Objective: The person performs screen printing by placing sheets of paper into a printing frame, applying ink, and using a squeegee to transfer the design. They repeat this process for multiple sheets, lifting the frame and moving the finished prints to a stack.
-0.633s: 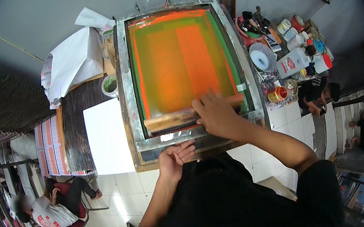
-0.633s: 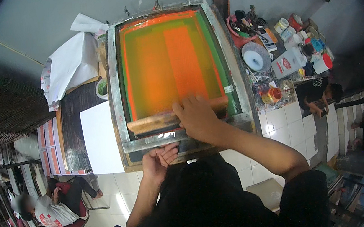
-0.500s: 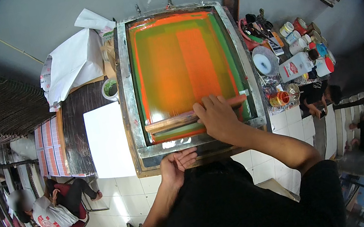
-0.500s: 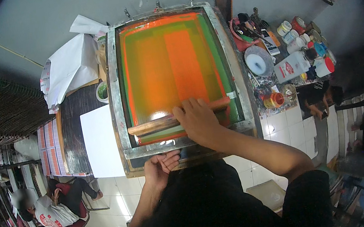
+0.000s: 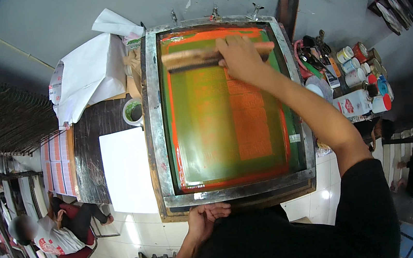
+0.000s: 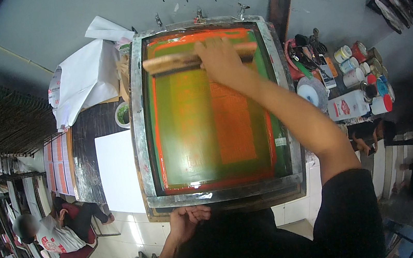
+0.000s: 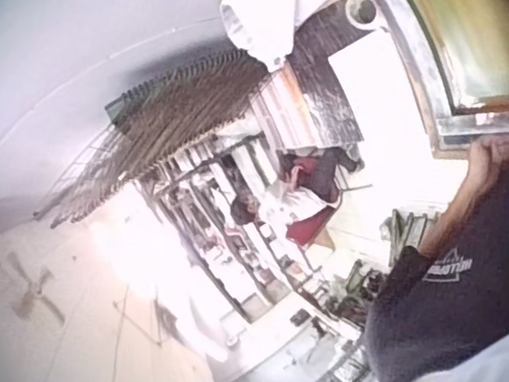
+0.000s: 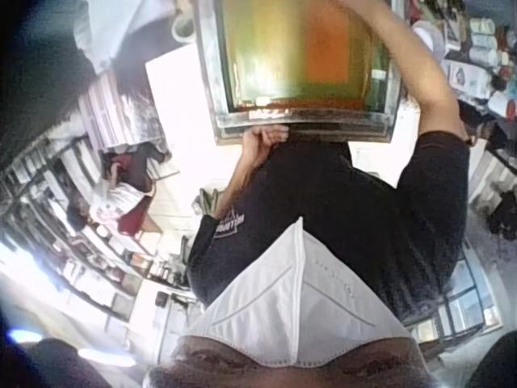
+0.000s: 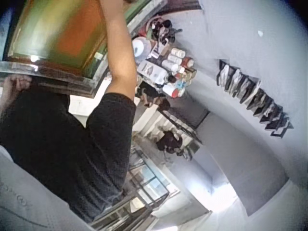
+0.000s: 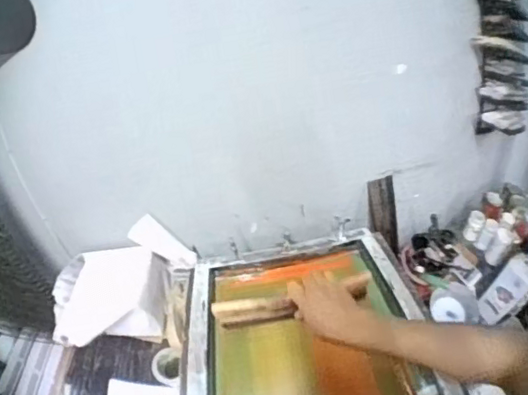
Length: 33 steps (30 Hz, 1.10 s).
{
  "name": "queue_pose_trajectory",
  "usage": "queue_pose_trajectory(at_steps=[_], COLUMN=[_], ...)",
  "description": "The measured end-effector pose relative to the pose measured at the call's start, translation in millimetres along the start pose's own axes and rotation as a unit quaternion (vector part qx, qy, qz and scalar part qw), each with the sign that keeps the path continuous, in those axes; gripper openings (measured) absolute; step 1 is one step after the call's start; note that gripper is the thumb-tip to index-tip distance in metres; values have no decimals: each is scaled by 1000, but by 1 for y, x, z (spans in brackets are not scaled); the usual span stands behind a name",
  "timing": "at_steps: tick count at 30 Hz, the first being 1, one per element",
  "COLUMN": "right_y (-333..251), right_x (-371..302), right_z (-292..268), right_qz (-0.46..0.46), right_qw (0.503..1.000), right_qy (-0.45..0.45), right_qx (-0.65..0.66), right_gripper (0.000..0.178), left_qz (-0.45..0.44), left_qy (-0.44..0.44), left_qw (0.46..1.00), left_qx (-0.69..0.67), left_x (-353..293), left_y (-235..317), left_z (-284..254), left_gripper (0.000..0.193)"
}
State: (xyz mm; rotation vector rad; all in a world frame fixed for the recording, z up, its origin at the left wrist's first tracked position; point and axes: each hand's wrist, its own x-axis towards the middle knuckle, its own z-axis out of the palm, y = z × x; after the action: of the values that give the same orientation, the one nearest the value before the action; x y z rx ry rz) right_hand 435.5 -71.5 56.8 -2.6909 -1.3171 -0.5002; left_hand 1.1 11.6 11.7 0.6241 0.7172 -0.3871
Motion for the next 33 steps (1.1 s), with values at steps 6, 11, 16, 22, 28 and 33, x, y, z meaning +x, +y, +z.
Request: queue_pose_trajectory(at_steps=[6, 11, 16, 22, 28, 33], right_y=[39, 56, 57, 20, -73, -91], right_x=[62, 84, 71, 15, -93, -104], right_z=[10, -2, -13, -129, -308, -331], right_qz=[4, 19, 13, 26, 54, 94], right_qw=[996, 982, 990, 986, 994, 976], right_qy=[-75, -138, -74, 9, 41, 171], right_qx=[47, 126, 119, 165, 82, 95], right_gripper=[46, 43, 28, 30, 24, 18], left_qz=[17, 31, 53, 96, 168, 261], left_qy=[-21, -54, -113, -277, -533, -554], left_qw=[1000, 998, 990, 946, 822, 786], left_qx=[-1, -31, -59, -136, -112, -88], left_x=[1, 4, 7, 0, -33, -62], left_y=[-2, -2, -7, -3, 78, 146], left_z=[-7, -10, -16, -21, 64, 145], left_gripper=[46, 46, 41, 47, 81, 86])
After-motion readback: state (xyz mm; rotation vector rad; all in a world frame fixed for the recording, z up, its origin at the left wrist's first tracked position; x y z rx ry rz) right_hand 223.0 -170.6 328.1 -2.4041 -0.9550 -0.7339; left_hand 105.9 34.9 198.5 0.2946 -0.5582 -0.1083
